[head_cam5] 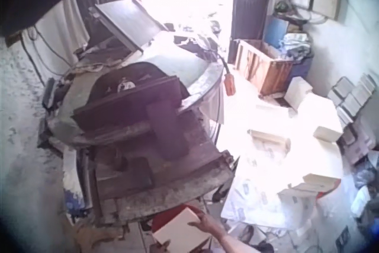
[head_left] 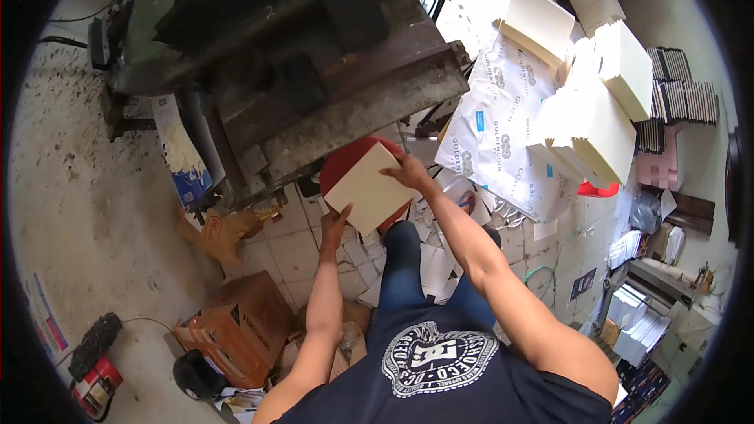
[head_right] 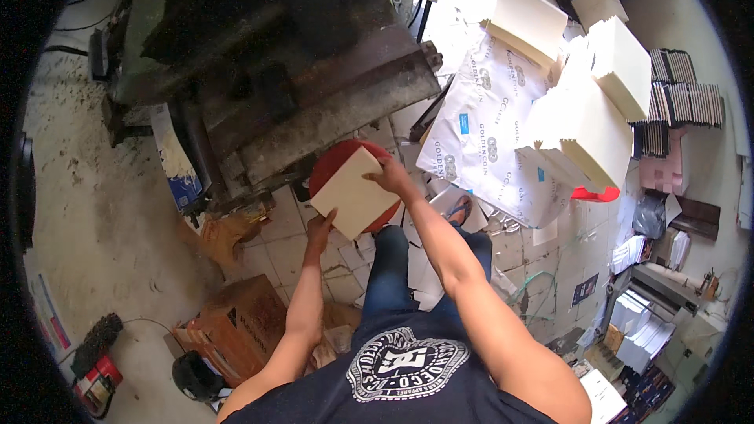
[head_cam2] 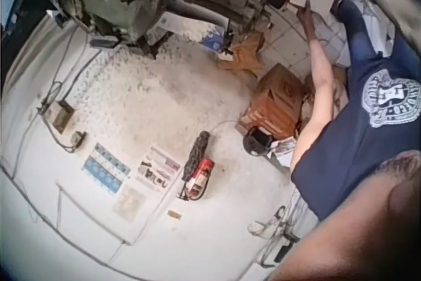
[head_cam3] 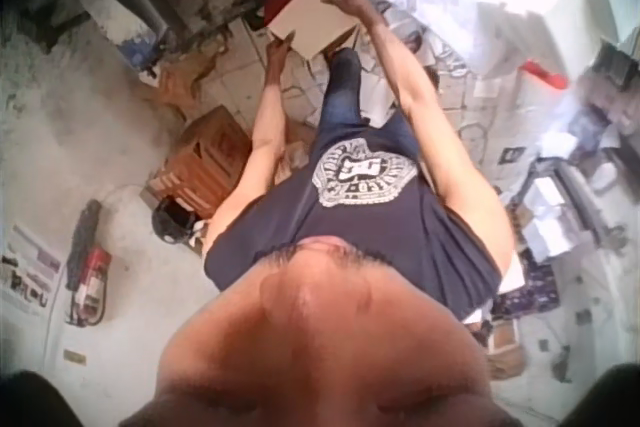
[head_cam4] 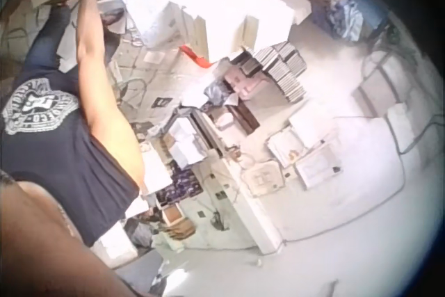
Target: The person aligns and stacks white cardboard folders by hand on the floor, then carries the large stack across the cluttered workshop floor.
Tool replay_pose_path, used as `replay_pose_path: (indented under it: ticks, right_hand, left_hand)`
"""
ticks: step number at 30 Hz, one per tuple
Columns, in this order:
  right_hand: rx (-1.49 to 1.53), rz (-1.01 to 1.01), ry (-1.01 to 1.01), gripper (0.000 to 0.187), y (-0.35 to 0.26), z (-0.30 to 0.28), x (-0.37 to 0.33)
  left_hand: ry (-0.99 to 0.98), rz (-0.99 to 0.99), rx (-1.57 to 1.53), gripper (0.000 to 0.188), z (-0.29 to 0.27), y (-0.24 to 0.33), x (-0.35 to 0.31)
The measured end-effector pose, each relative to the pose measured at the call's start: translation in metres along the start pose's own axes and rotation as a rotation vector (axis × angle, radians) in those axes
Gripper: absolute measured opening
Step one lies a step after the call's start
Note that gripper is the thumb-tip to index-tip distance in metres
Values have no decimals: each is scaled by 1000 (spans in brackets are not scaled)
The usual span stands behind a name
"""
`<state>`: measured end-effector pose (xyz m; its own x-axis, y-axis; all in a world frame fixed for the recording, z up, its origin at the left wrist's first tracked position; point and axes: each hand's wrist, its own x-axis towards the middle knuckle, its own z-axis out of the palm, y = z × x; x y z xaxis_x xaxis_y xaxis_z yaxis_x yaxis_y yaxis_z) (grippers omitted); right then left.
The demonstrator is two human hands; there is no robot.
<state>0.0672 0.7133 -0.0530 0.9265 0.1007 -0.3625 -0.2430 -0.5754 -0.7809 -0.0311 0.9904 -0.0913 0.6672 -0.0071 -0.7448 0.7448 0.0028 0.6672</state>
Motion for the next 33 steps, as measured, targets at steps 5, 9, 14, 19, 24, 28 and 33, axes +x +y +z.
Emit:
replay_pose_path:
  ticks: [5,9,14,19,24,28,33]
  right_hand:
    - [166,11,97,52,-23,-3,-16]
    - [67,126,97,41,-30,-42,-125]
    - [197,309,239,33,-32,-89,-297]
    - [139,419,351,31,-10,-93,-407]
    - [134,478,543,33,-6,-104,-438]
    - [-24,545,716,34,-16,-111,-465]
    - [209,648,716,38,-31,-98,-501]
  left_hand:
    - [187,-17,241,71,-32,-22,44]
    - [421,-122,621,63,-30,-21,-1]
    - [298,424,236,25,24,160,-187]
    - [726,1040,92,79,-4,358,-185]
    - [755,1027,491,104,-19,377,-61]
    - [781,1079,425,88,-31,368,-26]
    - [861,1045,562,69,-16,385,-39]
